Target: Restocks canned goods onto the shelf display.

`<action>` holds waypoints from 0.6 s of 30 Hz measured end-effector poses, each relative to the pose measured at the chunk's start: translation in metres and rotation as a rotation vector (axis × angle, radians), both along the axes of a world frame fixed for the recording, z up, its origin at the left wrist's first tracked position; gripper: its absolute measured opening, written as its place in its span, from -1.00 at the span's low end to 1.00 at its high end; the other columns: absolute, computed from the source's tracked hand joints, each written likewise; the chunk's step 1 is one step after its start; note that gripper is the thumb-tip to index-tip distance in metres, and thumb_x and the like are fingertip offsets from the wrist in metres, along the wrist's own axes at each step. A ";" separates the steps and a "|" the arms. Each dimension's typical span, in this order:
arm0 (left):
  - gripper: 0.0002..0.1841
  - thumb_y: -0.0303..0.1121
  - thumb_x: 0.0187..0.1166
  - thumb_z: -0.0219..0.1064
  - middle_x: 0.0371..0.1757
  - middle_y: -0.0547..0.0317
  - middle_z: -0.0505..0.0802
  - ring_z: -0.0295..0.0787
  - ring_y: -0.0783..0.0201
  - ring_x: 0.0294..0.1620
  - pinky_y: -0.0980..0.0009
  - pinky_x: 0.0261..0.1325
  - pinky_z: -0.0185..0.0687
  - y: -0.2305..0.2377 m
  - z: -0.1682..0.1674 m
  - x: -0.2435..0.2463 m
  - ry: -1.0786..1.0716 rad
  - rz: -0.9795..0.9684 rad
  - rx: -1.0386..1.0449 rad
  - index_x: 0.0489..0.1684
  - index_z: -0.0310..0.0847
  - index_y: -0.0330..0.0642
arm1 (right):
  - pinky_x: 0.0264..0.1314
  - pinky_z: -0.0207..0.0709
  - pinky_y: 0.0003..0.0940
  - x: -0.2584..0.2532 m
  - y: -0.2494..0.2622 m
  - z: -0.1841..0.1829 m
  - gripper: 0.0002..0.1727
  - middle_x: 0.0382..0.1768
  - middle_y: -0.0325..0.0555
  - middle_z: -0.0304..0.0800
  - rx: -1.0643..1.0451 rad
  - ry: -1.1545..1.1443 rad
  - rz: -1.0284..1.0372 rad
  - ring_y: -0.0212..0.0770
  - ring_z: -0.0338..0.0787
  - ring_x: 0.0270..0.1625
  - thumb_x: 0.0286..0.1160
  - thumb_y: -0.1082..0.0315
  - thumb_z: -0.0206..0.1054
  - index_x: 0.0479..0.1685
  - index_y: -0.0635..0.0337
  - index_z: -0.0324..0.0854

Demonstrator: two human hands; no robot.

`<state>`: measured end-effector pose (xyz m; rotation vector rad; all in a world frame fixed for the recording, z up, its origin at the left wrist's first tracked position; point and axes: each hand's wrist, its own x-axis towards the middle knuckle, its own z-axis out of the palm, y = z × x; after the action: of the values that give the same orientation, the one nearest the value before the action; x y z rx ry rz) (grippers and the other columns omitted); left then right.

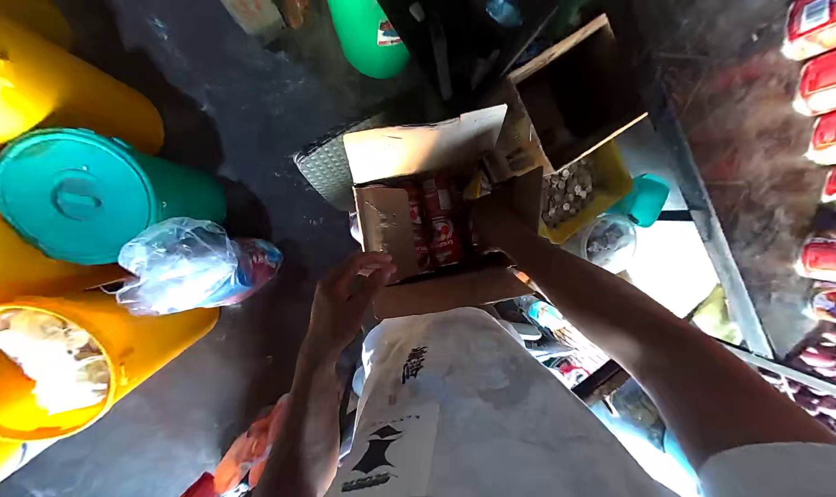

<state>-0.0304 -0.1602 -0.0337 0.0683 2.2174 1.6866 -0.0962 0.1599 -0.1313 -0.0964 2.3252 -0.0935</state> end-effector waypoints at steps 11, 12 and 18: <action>-0.26 -0.16 0.49 0.51 0.30 0.05 0.78 0.81 0.17 0.22 0.12 0.27 0.81 0.172 0.036 -0.036 -0.340 -0.234 0.583 0.68 0.28 -0.07 | 0.76 0.38 -0.06 0.085 0.046 0.197 0.22 0.78 0.15 0.15 -0.984 0.758 -0.410 0.00 0.28 0.78 0.11 0.21 0.70 0.86 0.25 -0.03; -0.21 -0.25 0.39 0.58 0.32 0.10 0.77 0.78 0.25 0.24 0.20 0.28 0.80 0.184 0.041 -0.033 -0.193 -0.253 0.481 0.68 0.30 -0.08 | 0.68 0.49 -0.09 0.097 0.054 0.201 0.17 0.75 0.08 0.25 -1.063 0.772 -0.567 -0.07 0.38 0.73 0.20 0.17 0.63 0.86 0.23 -0.05; -0.23 -0.25 0.26 0.69 0.50 -0.09 0.64 0.44 -0.11 0.60 -0.04 0.69 0.27 0.261 0.052 -0.026 0.954 -0.451 0.079 0.52 0.43 -0.19 | 0.15 0.82 -0.16 0.150 0.097 0.196 0.06 0.32 -0.07 0.71 -1.358 0.757 -1.192 -0.17 0.83 0.17 0.18 0.03 0.70 0.77 -0.03 0.17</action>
<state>-0.0565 0.1008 0.0179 1.5436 2.4085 1.6350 0.0536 0.2569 0.0647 0.6881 2.1582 -2.4967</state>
